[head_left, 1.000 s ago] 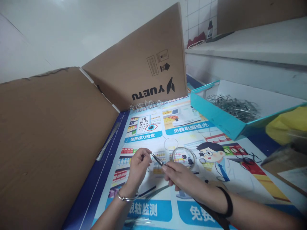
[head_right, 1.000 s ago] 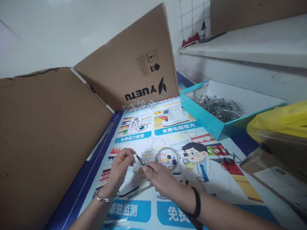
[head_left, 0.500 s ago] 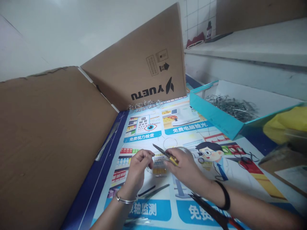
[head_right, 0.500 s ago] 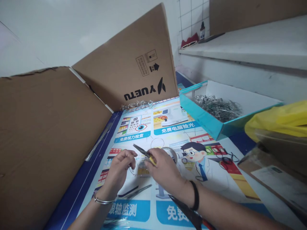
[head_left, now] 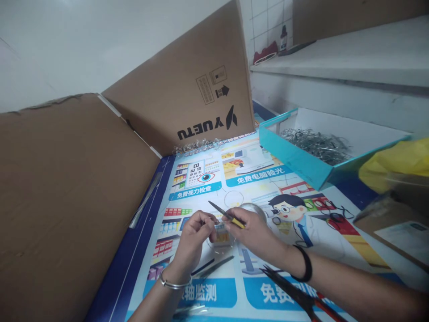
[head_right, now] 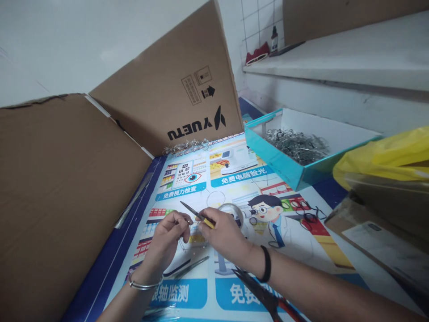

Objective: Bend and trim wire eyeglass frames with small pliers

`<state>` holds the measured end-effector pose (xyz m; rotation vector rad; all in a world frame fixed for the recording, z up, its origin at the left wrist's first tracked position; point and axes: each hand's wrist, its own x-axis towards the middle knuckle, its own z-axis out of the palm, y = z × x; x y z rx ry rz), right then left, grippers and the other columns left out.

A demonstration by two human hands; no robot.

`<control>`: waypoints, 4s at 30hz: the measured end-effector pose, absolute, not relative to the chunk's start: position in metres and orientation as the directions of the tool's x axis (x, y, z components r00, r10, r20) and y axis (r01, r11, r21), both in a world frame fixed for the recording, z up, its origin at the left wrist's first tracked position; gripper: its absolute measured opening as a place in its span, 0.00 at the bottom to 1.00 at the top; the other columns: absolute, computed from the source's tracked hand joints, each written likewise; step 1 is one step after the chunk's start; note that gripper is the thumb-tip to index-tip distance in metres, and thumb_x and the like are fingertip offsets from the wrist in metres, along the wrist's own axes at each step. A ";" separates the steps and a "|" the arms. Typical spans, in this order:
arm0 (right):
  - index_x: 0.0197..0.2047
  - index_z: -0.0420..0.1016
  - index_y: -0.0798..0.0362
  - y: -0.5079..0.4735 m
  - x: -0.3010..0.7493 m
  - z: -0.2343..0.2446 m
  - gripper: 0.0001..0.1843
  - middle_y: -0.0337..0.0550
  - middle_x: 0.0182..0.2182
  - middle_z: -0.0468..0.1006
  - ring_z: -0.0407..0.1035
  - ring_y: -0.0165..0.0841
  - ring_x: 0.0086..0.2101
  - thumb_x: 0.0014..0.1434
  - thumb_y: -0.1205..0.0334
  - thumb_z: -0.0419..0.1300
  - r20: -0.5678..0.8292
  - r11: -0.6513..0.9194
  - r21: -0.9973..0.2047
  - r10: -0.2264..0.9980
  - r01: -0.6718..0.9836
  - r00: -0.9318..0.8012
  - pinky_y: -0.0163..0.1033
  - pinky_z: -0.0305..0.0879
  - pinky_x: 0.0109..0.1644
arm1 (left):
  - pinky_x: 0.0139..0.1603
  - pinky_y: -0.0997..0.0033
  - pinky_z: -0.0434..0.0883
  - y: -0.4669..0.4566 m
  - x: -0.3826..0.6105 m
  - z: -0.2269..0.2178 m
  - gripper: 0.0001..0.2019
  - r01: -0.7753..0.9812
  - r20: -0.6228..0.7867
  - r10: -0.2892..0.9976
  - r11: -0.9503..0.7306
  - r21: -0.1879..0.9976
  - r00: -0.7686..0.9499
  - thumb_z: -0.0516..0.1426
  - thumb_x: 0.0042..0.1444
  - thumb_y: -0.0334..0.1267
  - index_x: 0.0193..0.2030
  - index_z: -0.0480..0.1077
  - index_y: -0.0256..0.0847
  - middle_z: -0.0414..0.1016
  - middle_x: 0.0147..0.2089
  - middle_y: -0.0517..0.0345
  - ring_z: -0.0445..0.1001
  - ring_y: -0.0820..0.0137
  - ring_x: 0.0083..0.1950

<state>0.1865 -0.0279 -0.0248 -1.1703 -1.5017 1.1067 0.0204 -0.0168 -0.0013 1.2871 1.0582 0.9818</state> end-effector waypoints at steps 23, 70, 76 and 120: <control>0.33 0.71 0.51 -0.030 0.189 -0.026 0.06 0.36 0.27 0.73 0.66 0.30 0.30 0.52 0.64 0.54 0.116 0.157 -0.964 0.974 0.214 -0.192 0.32 0.58 0.33 | 0.27 0.77 0.63 -0.015 0.013 0.002 0.08 0.308 -0.023 0.966 -0.059 0.949 0.256 0.56 0.54 0.41 0.29 0.68 0.38 0.69 0.22 0.62 0.64 0.77 0.22; 0.33 0.70 0.53 -0.023 0.190 -0.034 0.06 0.36 0.26 0.70 0.65 0.30 0.30 0.54 0.61 0.54 0.050 0.067 -0.990 0.989 0.122 -0.137 0.33 0.59 0.32 | 0.28 0.78 0.62 -0.009 0.006 0.017 0.05 0.619 -0.004 0.935 -0.233 0.750 0.356 0.54 0.51 0.32 0.32 0.71 0.38 0.70 0.26 0.60 0.65 0.76 0.26; 0.29 0.65 0.51 -0.035 0.188 -0.016 0.08 0.34 0.23 0.66 0.61 0.29 0.27 0.57 0.58 0.52 0.067 0.107 -0.960 0.985 0.260 -0.156 0.33 0.54 0.30 | 0.29 0.76 0.63 -0.007 0.004 0.013 0.06 0.713 0.100 0.948 -0.293 0.636 0.301 0.52 0.51 0.31 0.32 0.71 0.38 0.70 0.26 0.60 0.66 0.75 0.27; 0.40 0.68 0.52 -0.037 0.189 -0.022 0.15 0.48 0.38 0.73 0.65 0.42 0.41 0.47 0.62 0.62 0.489 0.485 -0.606 0.852 0.630 -0.186 0.48 0.61 0.46 | 0.20 0.78 0.63 -0.012 0.017 0.002 0.09 0.325 -0.117 0.976 0.053 0.944 0.181 0.57 0.50 0.42 0.30 0.66 0.38 0.64 0.19 0.66 0.63 0.77 0.19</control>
